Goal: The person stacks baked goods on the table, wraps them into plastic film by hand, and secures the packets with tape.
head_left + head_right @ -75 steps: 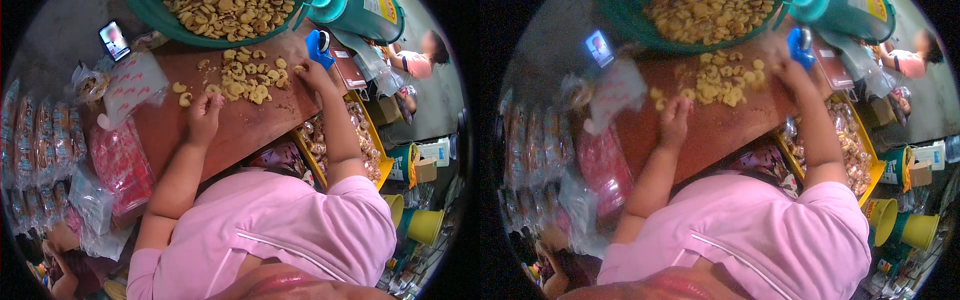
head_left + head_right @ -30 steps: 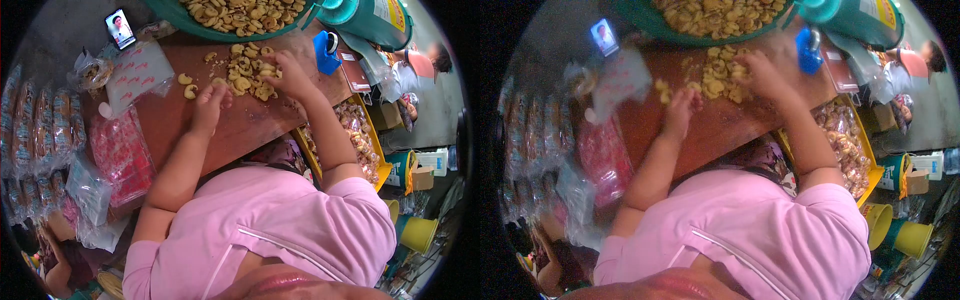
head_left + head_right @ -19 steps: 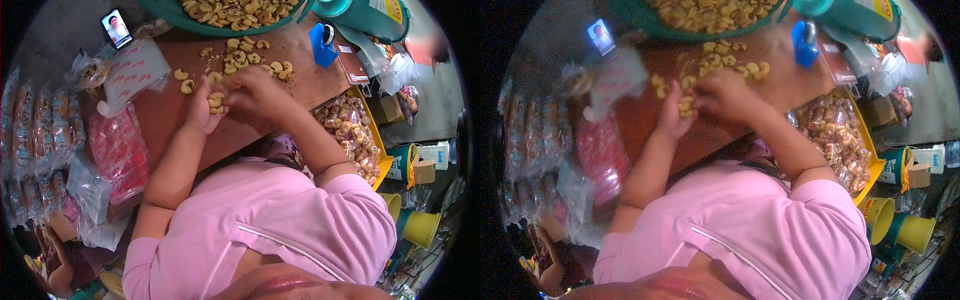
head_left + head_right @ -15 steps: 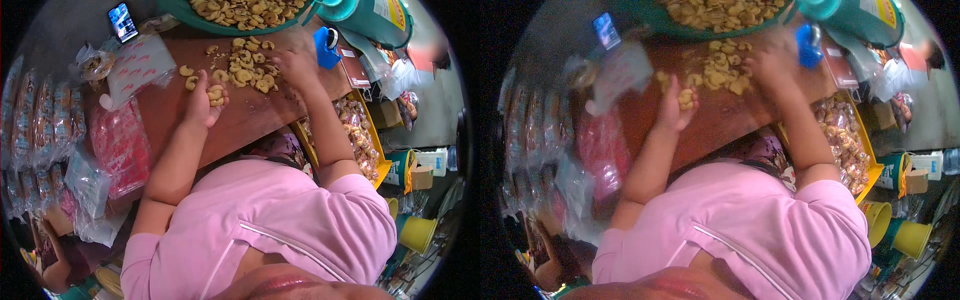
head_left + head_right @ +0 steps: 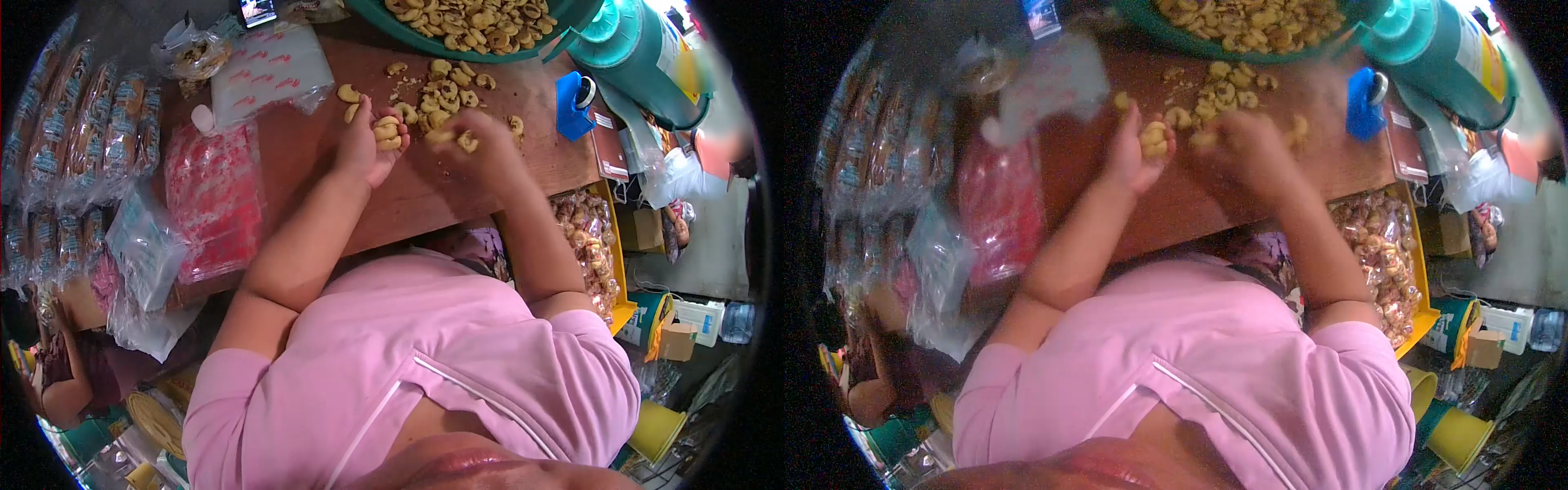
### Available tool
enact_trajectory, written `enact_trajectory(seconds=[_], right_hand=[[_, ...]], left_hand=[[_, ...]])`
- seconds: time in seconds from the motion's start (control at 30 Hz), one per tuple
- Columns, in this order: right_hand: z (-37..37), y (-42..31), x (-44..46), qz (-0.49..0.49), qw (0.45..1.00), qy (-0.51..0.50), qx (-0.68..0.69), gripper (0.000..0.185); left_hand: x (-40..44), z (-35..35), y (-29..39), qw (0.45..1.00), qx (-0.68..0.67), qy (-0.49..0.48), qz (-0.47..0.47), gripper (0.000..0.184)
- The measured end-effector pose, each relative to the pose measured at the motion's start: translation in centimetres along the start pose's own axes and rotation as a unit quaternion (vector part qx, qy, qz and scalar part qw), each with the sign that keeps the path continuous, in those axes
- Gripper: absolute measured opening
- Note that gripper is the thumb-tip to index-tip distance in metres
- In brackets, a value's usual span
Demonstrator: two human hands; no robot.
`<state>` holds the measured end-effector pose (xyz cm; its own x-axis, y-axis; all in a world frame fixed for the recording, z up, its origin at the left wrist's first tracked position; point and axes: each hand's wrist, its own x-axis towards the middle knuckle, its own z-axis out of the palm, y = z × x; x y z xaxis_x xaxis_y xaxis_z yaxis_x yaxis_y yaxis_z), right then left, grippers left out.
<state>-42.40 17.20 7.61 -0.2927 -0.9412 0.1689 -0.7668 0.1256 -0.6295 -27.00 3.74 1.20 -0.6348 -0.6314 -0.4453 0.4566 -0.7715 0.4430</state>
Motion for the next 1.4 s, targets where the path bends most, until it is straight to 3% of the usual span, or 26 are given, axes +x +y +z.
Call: enact_trajectory(seconds=[0.03,0.13,0.23,0.33,0.43,0.53,0.67,0.73,0.83,0.9,0.97,1.07,1.17,1.3,1.4], right_hand=[[1.2,-1.4,-0.3,-0.04,0.998,-0.055,-0.017,0.03],[4.4,-1.2,-0.1,-0.209,0.978,-0.024,0.017,0.037],[4.6,-0.9,0.8,-0.173,0.984,-0.01,-0.035,0.051],[4.2,-1.5,1.3,-0.24,0.966,0.059,-0.076,0.063],[4.0,-0.9,2.1,-0.28,0.955,-0.024,-0.089,0.067],[3.7,-1.0,2.2,-0.242,0.966,-0.047,-0.075,0.069],[3.8,-0.8,2.8,-0.264,0.962,-0.03,-0.062,0.066],[3.2,-1.2,3.8,-0.28,0.96,-0.011,-0.025,0.059],[1.3,0.8,7.8,-0.17,0.982,0.039,-0.066,0.05],[1.5,5.7,11.5,-0.051,0.976,0.082,-0.197,0.041],[1.4,8.0,14.5,0.078,0.958,0.006,-0.275,0.04],[1.9,8.4,15.7,0.13,0.914,-0.016,-0.383,0.041],[1.0,6.3,15.6,0.159,0.925,-0.058,-0.339,0.04],[2.4,10.8,15.5,0.058,0.984,0.095,-0.136,0.037],[0.5,4.3,11.8,0.086,0.987,0.125,0.045,0.037]], left_hand=[[0.0,0.1,-0.1,1.0,0.001,0.006,0.004,0.044],[-0.1,-0.5,-0.1,0.999,0.037,-0.034,-0.018,0.043],[0.6,-1.4,-0.3,0.997,0.043,-0.056,-0.017,0.044],[-0.5,0.2,-0.2,0.997,0.062,-0.044,-0.031,0.047],[-2.4,1.7,0.1,0.993,0.096,-0.052,-0.053,0.052],[-1.7,1.6,-0.4,0.989,0.082,-0.099,-0.067,0.056],[-0.1,-0.6,-1.2,0.984,0.095,-0.138,-0.054,0.059],[-0.3,0.0,-0.7,0.991,0.089,-0.092,-0.041,0.058],[0.2,-0.4,0.1,0.99,0.113,-0.073,-0.032,0.056],[0.6,-1.1,0.0,0.989,0.125,-0.069,-0.028,0.056],[1.1,-0.7,-0.4,0.99,0.126,-0.061,-0.016,0.059],[0.7,-0.3,-0.4,0.987,0.138,-0.085,-0.002,0.054],[0.0,-0.1,-0.1,0.98,0.173,-0.092,0.026,0.056],[-0.1,-0.1,-0.2,0.972,0.21,-0.089,0.057,0.06],[-0.2,-0.1,-0.5,0.958,0.245,-0.103,0.103,0.063]])
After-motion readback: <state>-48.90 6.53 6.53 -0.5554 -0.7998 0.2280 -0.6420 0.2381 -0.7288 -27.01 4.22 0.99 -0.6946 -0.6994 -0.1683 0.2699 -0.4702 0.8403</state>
